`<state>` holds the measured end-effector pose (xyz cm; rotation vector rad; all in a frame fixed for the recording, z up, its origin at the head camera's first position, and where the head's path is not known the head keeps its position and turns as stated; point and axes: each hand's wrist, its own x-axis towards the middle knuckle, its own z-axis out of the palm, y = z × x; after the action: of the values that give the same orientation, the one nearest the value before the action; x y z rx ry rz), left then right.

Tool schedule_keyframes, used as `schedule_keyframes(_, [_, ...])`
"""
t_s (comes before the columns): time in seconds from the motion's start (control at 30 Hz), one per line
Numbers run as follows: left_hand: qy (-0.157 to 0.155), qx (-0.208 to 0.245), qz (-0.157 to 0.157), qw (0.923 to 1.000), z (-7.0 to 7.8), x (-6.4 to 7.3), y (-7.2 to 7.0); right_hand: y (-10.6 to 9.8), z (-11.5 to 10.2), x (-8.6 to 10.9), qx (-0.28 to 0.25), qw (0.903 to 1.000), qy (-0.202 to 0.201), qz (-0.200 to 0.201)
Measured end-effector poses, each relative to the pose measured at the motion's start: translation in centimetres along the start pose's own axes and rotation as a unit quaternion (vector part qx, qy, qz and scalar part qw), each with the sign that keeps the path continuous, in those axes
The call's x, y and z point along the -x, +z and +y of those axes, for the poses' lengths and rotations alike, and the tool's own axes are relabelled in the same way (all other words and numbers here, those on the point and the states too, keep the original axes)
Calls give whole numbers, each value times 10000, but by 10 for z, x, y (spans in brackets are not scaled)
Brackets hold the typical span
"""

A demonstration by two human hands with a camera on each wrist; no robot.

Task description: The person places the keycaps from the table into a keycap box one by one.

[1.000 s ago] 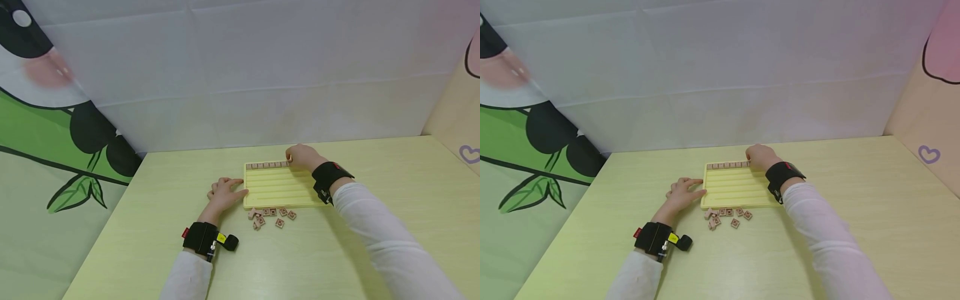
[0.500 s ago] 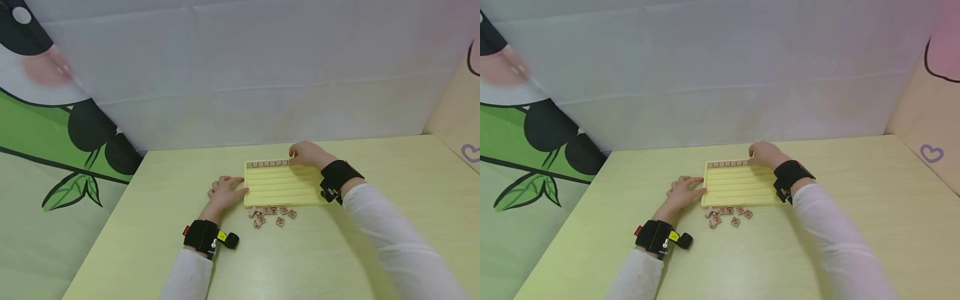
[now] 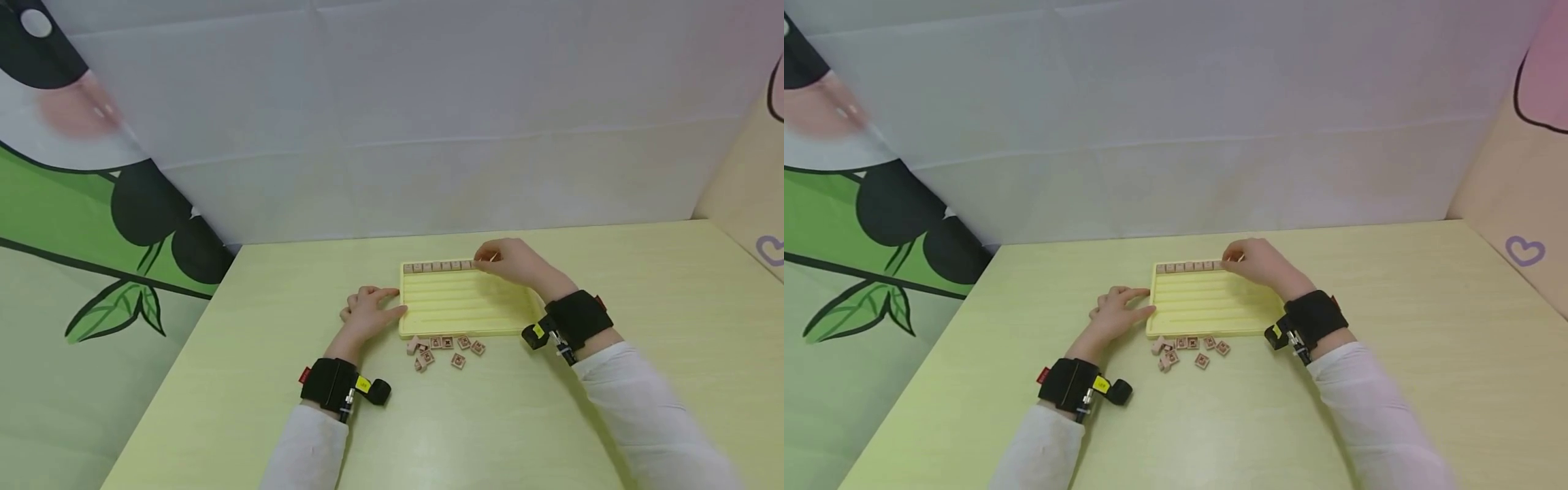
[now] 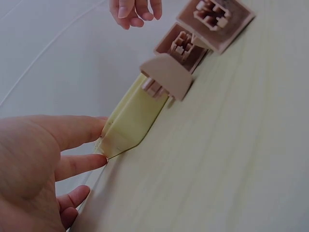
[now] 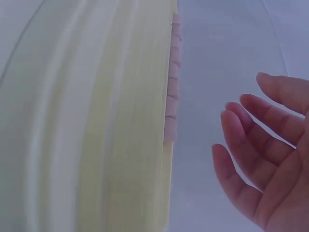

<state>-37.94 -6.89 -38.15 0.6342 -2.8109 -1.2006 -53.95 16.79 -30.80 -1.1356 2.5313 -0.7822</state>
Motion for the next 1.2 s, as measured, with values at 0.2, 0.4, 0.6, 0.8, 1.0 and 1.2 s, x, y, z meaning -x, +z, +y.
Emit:
schedule_keyframes(0.2, [-1, 9, -2, 10000, 0, 0, -1, 5, -3, 18, -383, 9991, -74, 169])
schedule_keyframes(0.4, [-21, -28, -12, 10000, -1, 1, -2, 7, -14, 28, -494, 9981, -267, 237])
schedule_keyframes(0.6, [-1, -23, -23, 10000, 2, 4, -4, 2, -34, 39, -439, 9978, -484, 58])
schedule_keyframes(0.8, [15, -42, -64, 10000, 1, 4, -6, 2, -55, 51, 0, 9922, -1121, -544])
schedule_keyframes(1.0, [25, -28, -85, 10000, 2, 5, -8, 22, -77, 60, 1072, 9748, -1420, -1346])
schedule_keyframes(1.2, [0, -17, -118, 9999, 3, 6, -10, 37, -91, 64, 1407, 9694, -1171, -1633])
